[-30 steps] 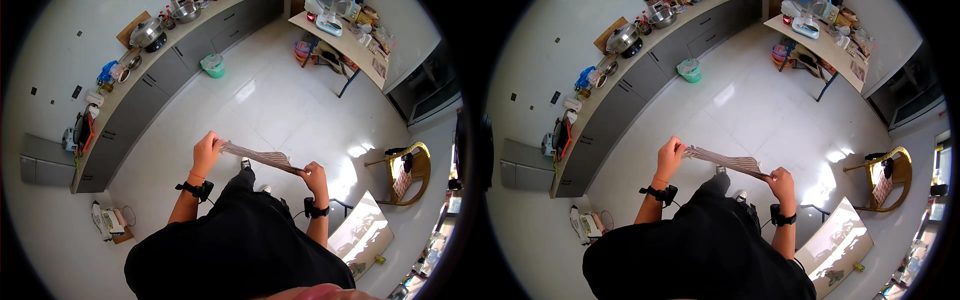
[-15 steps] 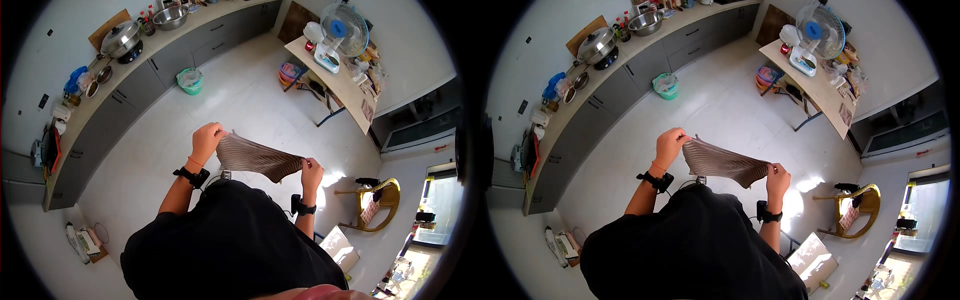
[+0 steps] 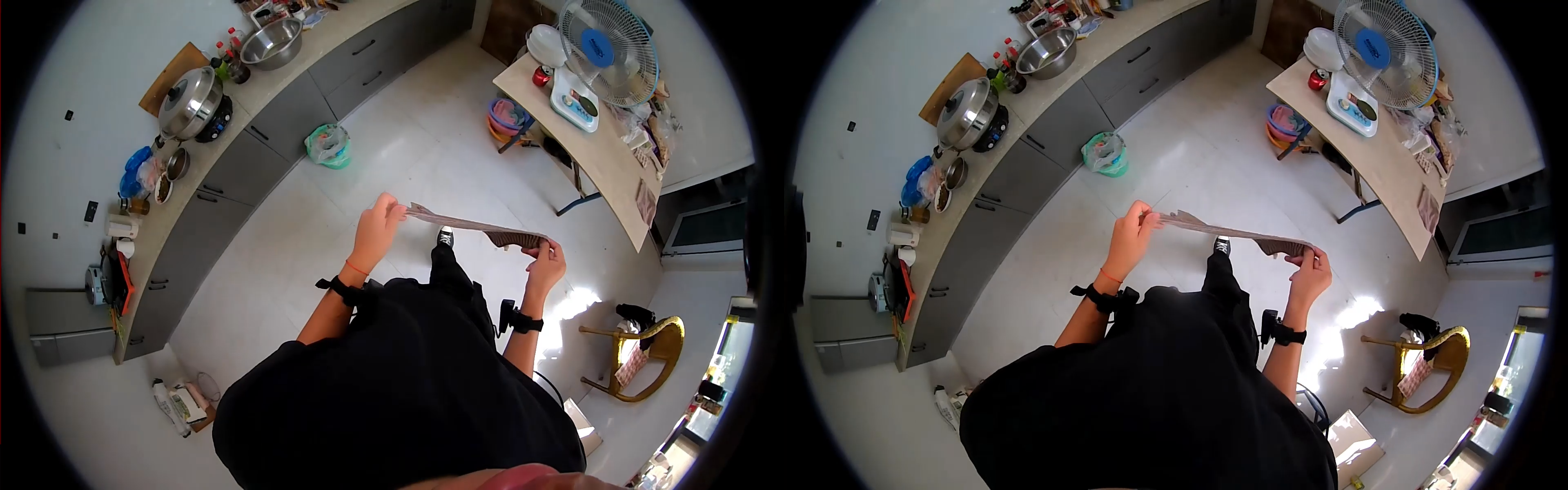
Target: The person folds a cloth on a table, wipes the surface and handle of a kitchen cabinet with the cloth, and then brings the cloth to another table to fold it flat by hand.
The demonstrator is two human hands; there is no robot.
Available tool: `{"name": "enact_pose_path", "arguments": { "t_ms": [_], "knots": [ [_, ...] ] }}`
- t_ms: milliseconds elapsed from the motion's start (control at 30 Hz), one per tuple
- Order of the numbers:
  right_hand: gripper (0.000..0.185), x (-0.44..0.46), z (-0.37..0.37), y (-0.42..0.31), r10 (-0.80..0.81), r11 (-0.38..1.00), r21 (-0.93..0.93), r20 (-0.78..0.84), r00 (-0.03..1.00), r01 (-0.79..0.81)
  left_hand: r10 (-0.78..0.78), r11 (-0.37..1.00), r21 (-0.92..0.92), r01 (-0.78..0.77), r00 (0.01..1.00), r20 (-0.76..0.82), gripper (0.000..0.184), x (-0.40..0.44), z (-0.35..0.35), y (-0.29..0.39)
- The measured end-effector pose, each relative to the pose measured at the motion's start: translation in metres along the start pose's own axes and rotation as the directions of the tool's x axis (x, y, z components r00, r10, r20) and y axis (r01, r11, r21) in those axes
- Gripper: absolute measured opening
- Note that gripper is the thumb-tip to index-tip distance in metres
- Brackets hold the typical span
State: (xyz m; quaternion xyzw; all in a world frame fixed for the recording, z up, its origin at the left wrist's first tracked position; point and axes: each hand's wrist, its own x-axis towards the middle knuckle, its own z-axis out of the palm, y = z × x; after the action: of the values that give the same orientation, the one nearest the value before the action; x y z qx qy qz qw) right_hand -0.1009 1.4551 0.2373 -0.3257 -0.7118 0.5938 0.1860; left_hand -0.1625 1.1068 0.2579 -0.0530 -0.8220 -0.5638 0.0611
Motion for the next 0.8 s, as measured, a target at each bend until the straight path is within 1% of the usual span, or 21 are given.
{"name": "enact_pose_path", "arguments": {
  "t_ms": [100,133,200,233,300,333,400,467,500,600,633,733,767,800],
  "knots": [
    [0.018,0.074,0.042,0.003,-0.093,0.963,0.257,0.023,0.995,0.084,-0.057,0.968,0.247,0.031,0.993,0.1,0.022,0.066,0.007,0.013],
    [0.018,0.092,0.056,-0.005,-0.123,0.936,0.335,0.023,0.992,0.109,-0.023,0.974,0.225,0.01,0.998,0.056,0.022,0.088,0.008,0.02],
    [0.019,0.132,0.085,-0.022,-0.148,0.927,0.356,0.07,0.987,0.113,0.049,0.983,0.179,-0.04,0.998,-0.042,0.022,0.135,0.015,0.027],
    [0.019,0.152,0.104,-0.028,-0.169,0.922,0.366,0.082,0.982,0.128,0.12,0.987,0.122,-0.106,0.987,-0.109,0.02,0.156,0.02,0.026],
    [0.019,0.189,0.138,-0.024,-0.21,0.924,0.351,0.132,0.969,0.152,0.164,0.964,0.24,-0.119,0.97,-0.179,0.019,0.185,0.023,0.018],
    [0.019,0.207,0.153,-0.026,-0.204,0.928,0.348,0.18,0.962,0.132,0.172,0.949,0.296,-0.108,0.964,-0.202,0.018,0.193,0.024,0.013],
    [0.017,0.225,0.183,-0.056,-0.265,0.904,0.395,0.219,0.939,0.163,0.113,0.933,0.358,-0.033,0.973,-0.203,0.016,0.195,0.026,0.007],
    [0.017,0.246,0.213,-0.07,-0.27,0.913,0.366,0.215,0.938,0.179,0.102,0.917,0.398,-0.005,0.969,-0.224,0.015,0.207,0.025,-0.011],
    [0.016,0.258,0.23,-0.068,-0.276,0.916,0.354,0.224,0.935,0.185,0.054,0.887,0.456,0.073,0.964,-0.26,0.015,0.21,0.024,-0.023],
    [0.014,0.276,0.282,-0.078,-0.228,0.927,0.363,0.347,0.91,0.094,-0.197,0.911,0.285,0.299,0.921,-0.337,0.017,0.229,0.015,-0.04],
    [0.014,0.284,0.298,-0.078,-0.181,0.949,0.313,0.43,0.884,0.042,-0.104,0.922,0.314,0.226,0.927,-0.361,0.019,0.24,0.011,-0.053],
    [0.013,0.297,0.365,-0.081,-0.169,0.963,0.266,0.483,0.859,0.04,-0.157,0.913,0.285,0.291,0.897,-0.412,0.019,0.285,-0.009,-0.085],
    [0.013,0.299,0.388,-0.083,-0.165,0.964,0.264,0.494,0.854,0.033,-0.222,0.902,0.256,0.348,0.882,-0.416,0.019,0.302,-0.016,-0.096],
    [0.013,0.304,0.412,-0.086,-0.175,0.965,0.259,0.502,0.847,0.046,-0.26,0.918,0.166,0.36,0.863,-0.434,0.019,0.321,-0.021,-0.112]
  ]
}}
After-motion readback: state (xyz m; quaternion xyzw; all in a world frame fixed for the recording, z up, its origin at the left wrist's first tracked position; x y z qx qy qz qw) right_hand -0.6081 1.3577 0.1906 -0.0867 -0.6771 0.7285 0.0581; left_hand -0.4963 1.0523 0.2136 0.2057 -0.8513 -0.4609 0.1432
